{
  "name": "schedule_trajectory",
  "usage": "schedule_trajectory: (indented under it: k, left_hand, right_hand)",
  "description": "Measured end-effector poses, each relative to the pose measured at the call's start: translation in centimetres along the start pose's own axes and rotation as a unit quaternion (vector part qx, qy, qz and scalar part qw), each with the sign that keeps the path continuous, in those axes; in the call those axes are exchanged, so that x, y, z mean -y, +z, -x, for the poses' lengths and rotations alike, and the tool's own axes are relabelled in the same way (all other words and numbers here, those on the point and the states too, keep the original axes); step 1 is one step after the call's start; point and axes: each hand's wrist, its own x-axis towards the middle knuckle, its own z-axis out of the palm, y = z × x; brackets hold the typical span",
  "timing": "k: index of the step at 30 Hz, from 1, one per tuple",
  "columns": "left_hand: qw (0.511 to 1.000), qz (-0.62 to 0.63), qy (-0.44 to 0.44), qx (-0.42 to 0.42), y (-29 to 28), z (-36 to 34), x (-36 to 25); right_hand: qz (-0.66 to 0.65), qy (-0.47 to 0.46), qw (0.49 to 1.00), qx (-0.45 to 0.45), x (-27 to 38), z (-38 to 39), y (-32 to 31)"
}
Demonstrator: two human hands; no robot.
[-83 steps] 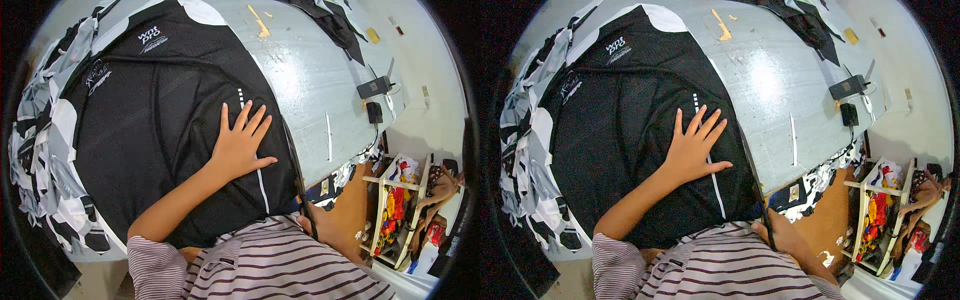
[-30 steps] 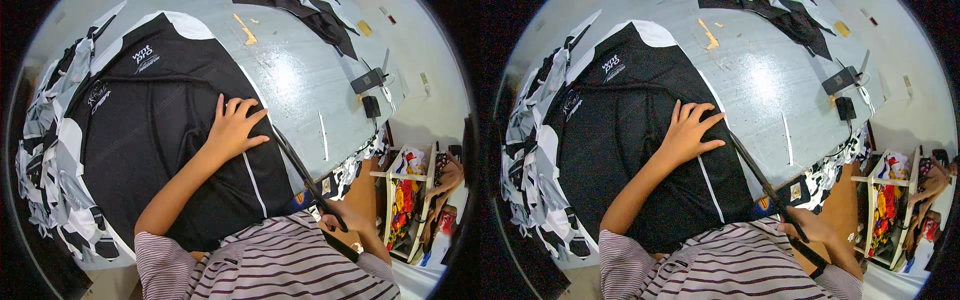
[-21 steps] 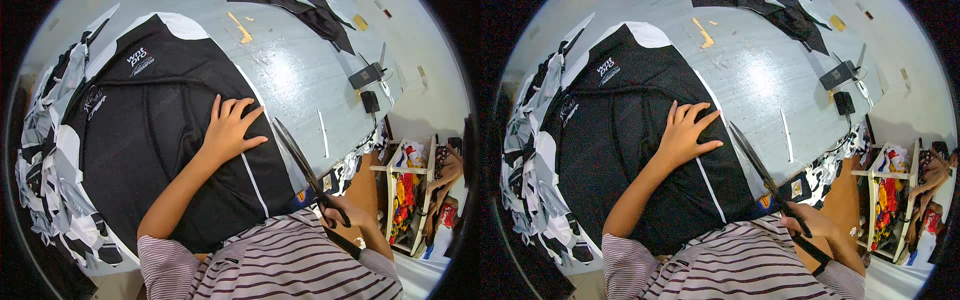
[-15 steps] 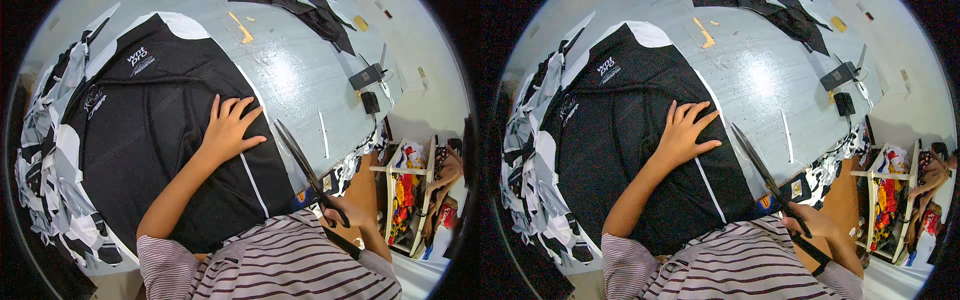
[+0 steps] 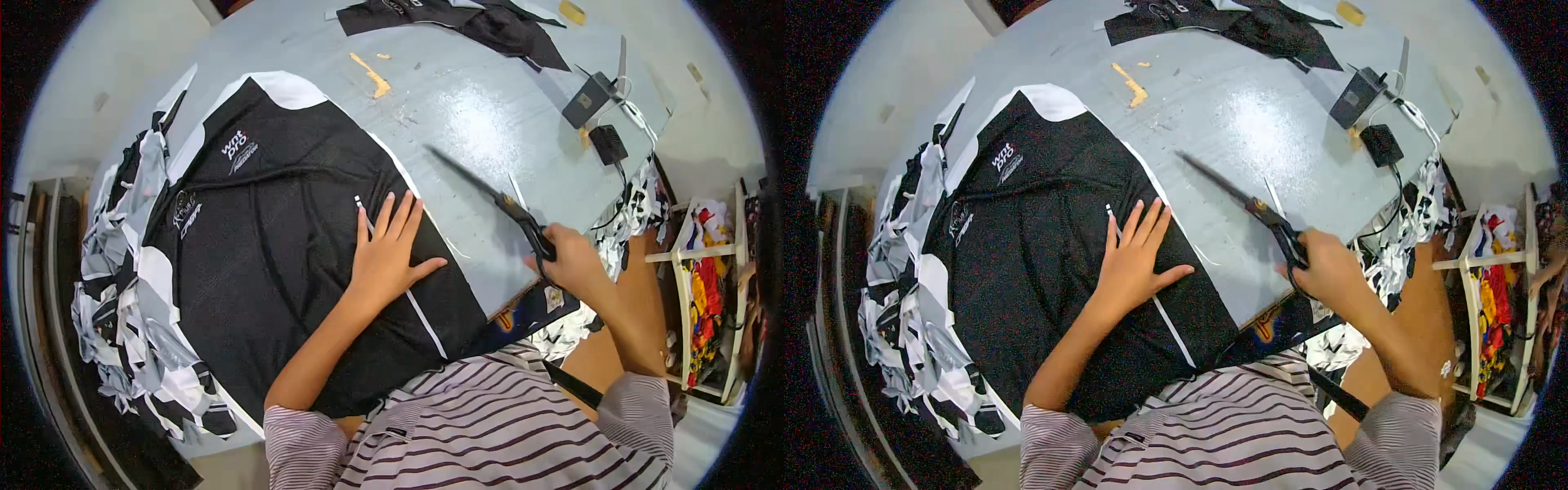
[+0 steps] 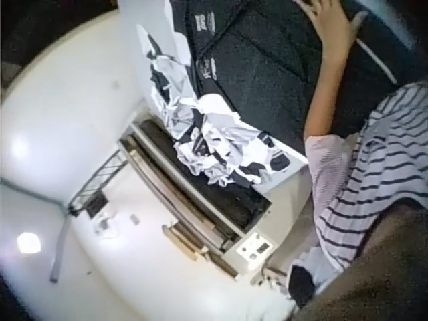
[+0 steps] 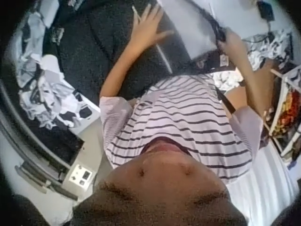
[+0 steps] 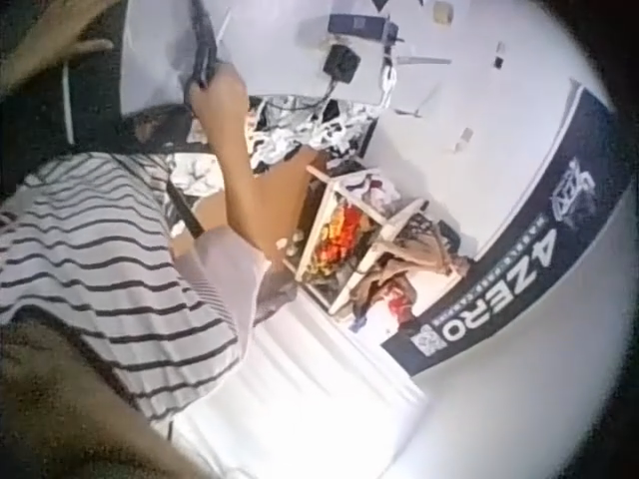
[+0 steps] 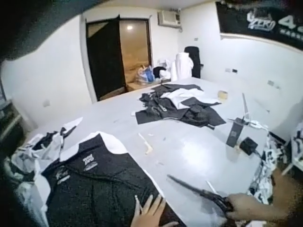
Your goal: Cutting out printed garment components from a fabric sheet using industrial scissors.
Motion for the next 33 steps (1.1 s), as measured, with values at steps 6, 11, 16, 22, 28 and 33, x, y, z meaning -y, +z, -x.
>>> schedule_trajectory:
  k: [6, 11, 16, 22, 28, 33]
  left_hand:
    - [1.000, -0.018, 0.007, 0.004, 0.3, 1.6, 0.9]
    - [0.999, -0.005, 0.033, -0.001, -0.3, 1.5, 0.3]
    - [0.999, -0.008, 0.030, -0.011, -0.2, 2.0, 0.4]
    - [1.000, 0.005, 0.024, -0.006, -0.2, 2.3, 0.5]
    - [0.999, 0.005, 0.032, 0.006, -0.2, 2.0, 0.4]
    - [1.000, -0.001, 0.012, 0.016, -0.2, 1.7, 0.3]
  right_hand:
    - [-0.078, -0.153, 0.976, -0.135, 5.9, -0.4, 0.4]
    - [-0.257, -0.171, 0.942, -0.130, 8.4, -2.7, 6.2]
    - [-0.236, -0.201, 0.944, -0.110, 8.0, -4.4, 8.8]
    - [-0.228, -0.226, 0.943, -0.083, 8.0, -4.7, 8.5]
    - [-0.146, -0.234, 0.953, -0.126, 7.6, -3.6, 9.1]
    - [-0.160, -0.214, 0.956, -0.117, 7.1, -3.2, 9.1]
